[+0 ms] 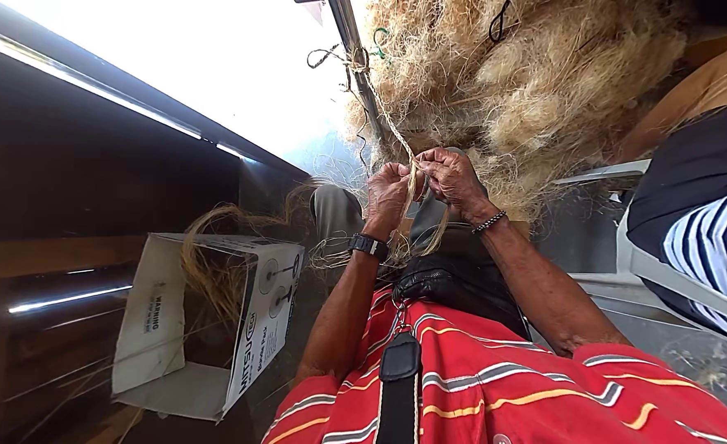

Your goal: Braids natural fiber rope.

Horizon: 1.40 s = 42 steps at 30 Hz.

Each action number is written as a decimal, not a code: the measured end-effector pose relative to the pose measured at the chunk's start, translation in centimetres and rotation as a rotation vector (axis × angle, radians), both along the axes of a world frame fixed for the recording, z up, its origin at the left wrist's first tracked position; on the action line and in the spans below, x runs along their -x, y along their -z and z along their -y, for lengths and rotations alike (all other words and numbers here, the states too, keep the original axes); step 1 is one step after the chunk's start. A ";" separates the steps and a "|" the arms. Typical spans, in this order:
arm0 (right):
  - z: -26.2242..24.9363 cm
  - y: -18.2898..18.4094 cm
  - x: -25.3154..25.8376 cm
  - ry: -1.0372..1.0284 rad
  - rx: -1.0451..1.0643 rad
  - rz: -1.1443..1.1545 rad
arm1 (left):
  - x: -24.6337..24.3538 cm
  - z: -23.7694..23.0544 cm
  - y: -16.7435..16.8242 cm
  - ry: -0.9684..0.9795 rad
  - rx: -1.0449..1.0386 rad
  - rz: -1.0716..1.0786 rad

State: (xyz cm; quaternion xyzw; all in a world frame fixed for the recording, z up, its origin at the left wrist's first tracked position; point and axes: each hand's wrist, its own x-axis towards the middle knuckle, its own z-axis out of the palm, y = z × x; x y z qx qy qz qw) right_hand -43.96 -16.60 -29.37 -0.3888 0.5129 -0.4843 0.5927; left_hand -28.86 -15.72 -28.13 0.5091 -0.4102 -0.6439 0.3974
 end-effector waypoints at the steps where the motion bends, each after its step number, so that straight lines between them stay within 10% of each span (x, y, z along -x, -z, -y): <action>1: 0.1 0.0 0.1 -0.005 -0.007 0.006 | 0.1 0.1 0.0 -0.006 0.000 0.009; 42: 3.6 -0.1 -0.7 -0.015 -0.098 -0.082 | -1.5 2.3 2.3 -0.061 -0.293 -0.193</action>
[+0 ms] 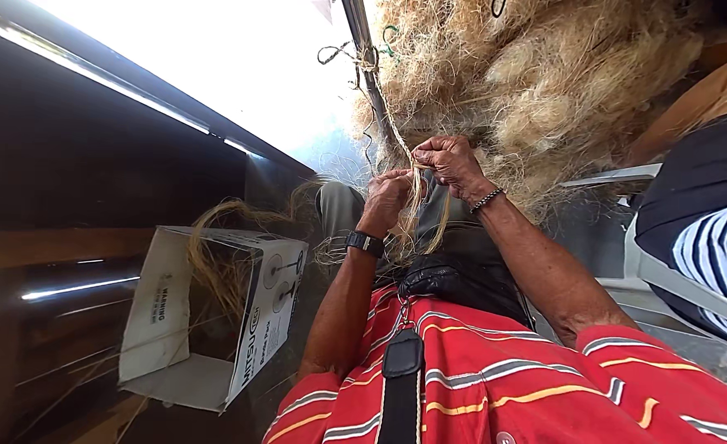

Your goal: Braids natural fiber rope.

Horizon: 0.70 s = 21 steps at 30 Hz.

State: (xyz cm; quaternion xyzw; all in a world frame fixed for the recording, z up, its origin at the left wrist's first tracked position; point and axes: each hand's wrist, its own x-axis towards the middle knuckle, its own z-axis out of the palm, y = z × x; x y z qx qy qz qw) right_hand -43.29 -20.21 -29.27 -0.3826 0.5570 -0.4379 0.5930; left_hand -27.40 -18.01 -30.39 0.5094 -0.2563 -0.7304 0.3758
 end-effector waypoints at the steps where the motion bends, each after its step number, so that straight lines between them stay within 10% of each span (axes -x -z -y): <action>1: 0.0 0.0 0.0 -0.004 0.006 -0.012 | 0.0 0.0 0.0 -0.007 -0.022 -0.010; 21: 0.5 0.1 -0.1 -0.094 0.283 -0.208 | 0.4 -0.1 -1.2 0.053 0.211 0.228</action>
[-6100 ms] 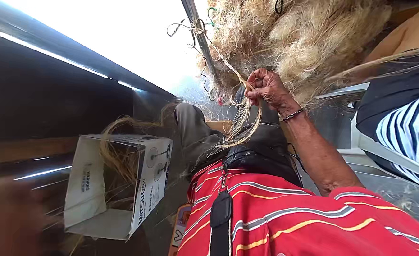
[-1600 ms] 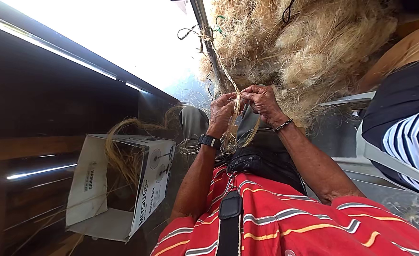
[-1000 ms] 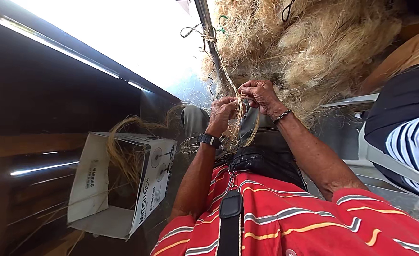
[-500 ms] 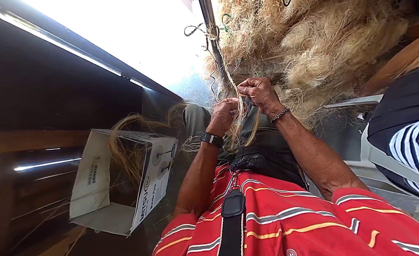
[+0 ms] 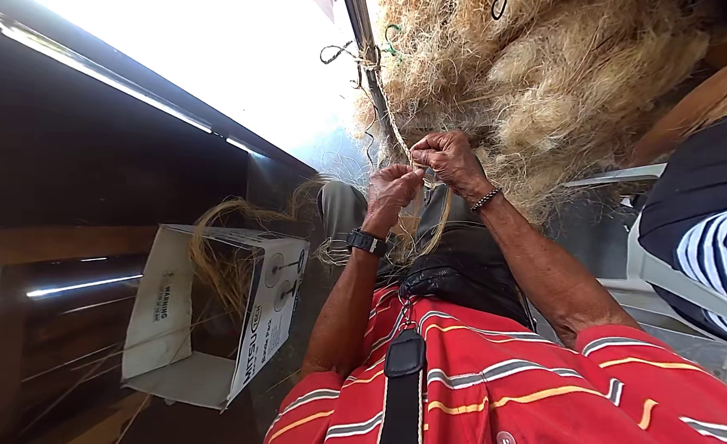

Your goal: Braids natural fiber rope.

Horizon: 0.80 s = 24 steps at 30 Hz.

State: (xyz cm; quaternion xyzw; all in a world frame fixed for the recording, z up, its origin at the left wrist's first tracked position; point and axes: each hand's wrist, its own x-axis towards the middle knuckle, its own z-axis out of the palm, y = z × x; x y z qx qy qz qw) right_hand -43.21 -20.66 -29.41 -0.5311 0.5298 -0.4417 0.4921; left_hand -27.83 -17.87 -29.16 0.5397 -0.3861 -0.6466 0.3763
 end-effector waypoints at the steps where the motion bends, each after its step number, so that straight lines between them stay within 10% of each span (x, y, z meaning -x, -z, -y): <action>1: 0.1 -0.1 0.0 -0.008 -0.004 0.005 | 0.1 0.0 -0.1 -0.001 0.022 0.030; 24: -2.3 -0.7 1.7 -0.100 -0.281 0.159 | 0.2 -0.6 0.3 -0.042 0.225 0.067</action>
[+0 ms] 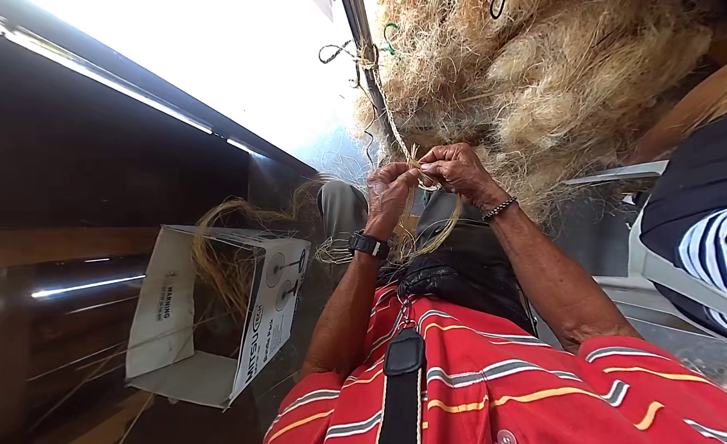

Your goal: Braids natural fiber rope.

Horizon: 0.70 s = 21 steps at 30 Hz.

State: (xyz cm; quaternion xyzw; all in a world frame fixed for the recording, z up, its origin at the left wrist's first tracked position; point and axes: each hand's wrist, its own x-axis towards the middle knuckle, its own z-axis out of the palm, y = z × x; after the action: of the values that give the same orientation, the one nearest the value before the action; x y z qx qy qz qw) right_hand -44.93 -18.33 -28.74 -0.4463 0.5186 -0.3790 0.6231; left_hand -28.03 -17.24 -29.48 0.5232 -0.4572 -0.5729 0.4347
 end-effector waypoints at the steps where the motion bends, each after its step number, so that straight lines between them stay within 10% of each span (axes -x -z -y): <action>1: 0.0 0.1 0.0 0.008 0.011 -0.013 | 0.0 0.0 0.1 0.001 0.001 -0.002; 21: -0.3 1.4 1.1 -0.042 0.065 0.134 | -0.3 0.1 -0.3 0.014 -0.036 -0.047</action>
State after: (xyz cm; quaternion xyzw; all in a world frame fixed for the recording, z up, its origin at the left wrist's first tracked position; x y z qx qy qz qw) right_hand -46.00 -18.07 -30.09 -0.4507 0.4535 -0.4116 0.6494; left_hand -27.73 -17.35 -29.17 0.5140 -0.4402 -0.5962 0.4320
